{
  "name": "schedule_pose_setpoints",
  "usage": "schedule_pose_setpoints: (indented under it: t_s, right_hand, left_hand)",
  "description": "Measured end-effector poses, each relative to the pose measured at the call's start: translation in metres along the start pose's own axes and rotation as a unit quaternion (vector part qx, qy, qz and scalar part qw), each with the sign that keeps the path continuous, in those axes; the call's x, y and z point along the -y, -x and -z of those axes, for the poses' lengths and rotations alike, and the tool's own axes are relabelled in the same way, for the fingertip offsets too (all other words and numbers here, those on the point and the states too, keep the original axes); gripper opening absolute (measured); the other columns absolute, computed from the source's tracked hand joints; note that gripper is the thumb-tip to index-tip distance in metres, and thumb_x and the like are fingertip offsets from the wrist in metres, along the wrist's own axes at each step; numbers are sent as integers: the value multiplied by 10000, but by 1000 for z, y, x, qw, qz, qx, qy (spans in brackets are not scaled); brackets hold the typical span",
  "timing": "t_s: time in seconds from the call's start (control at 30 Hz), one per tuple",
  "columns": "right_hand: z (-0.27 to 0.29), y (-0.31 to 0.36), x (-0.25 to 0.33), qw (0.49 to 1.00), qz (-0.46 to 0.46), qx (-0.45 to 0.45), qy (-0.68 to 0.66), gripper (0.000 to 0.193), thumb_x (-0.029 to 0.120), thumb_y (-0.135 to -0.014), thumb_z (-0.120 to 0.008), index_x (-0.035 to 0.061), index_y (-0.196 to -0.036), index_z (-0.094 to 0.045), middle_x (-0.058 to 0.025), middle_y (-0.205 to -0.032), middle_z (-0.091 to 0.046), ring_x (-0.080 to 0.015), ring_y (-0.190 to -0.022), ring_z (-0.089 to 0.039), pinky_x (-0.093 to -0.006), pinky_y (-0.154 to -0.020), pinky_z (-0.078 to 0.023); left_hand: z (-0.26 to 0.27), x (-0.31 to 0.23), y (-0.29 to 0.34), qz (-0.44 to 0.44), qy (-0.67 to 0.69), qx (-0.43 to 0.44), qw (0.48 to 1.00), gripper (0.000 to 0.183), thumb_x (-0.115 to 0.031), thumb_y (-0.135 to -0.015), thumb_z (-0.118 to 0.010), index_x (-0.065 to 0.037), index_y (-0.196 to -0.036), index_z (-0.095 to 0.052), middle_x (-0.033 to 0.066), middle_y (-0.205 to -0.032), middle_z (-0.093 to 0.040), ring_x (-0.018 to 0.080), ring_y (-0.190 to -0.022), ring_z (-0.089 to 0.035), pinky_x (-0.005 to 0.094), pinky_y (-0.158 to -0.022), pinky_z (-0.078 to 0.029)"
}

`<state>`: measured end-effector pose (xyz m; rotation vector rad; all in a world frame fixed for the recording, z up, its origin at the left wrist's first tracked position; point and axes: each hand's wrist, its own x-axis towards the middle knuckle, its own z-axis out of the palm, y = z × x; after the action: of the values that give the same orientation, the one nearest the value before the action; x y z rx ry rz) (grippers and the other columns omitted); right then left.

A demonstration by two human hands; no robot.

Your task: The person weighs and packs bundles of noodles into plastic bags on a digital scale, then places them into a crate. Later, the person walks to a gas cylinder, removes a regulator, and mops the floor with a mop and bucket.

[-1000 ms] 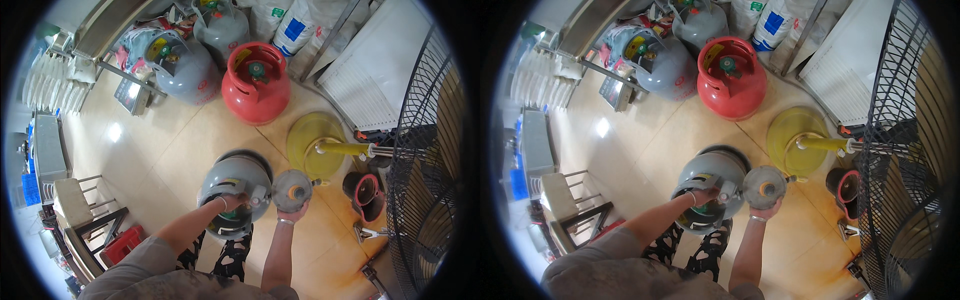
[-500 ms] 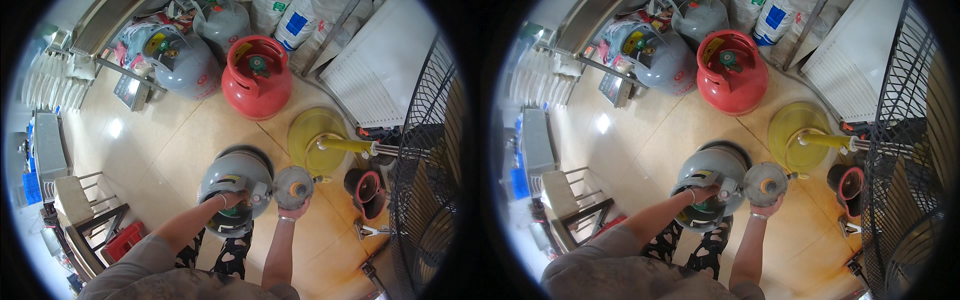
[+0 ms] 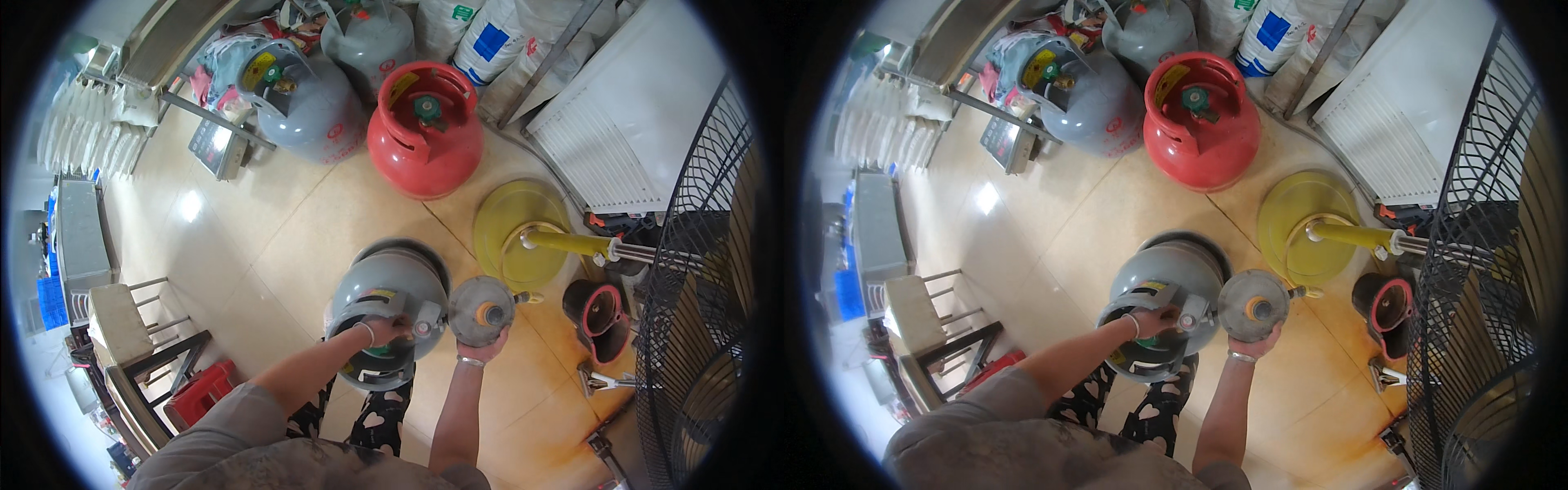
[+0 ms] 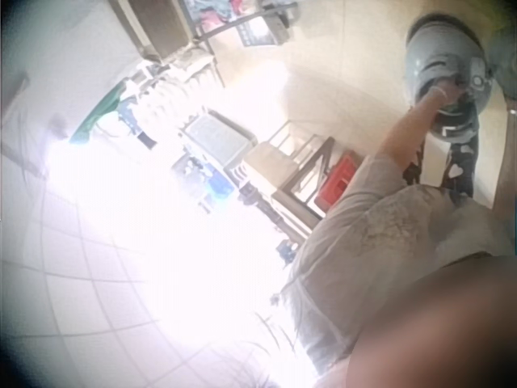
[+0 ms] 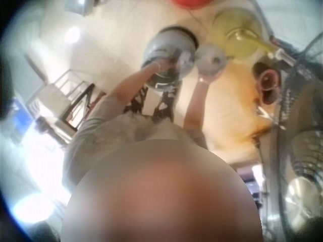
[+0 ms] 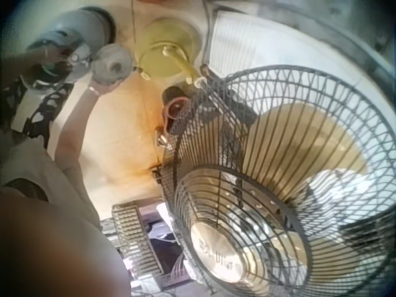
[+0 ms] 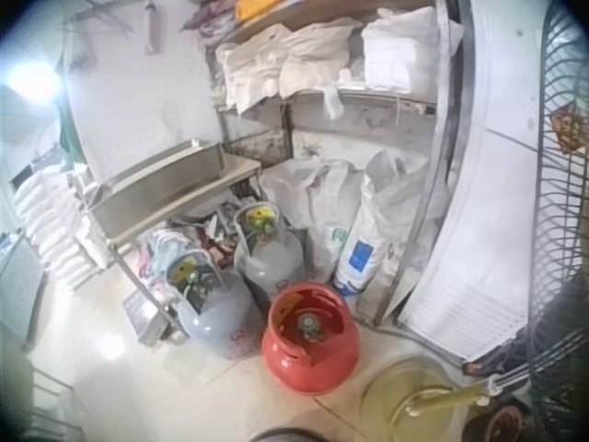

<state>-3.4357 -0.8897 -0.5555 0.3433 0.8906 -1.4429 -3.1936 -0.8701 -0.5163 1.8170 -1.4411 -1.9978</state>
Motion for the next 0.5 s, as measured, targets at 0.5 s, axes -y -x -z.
schedule_pose_setpoints:
  t_s: [0.5]
  right_hand:
    - [-5,1,0,1000,1,18,10,621,519,-802,-519,188,-1322,-440,-47,-1373,-429,-296,-1268,-384,-517,-1033,-330]
  left_hand:
    - [-13,19,-6,5,-144,-32,989,358,-447,-805,-567,-155,-1011,-596,115,-1039,-624,298,-1026,-556,411,-869,-421]
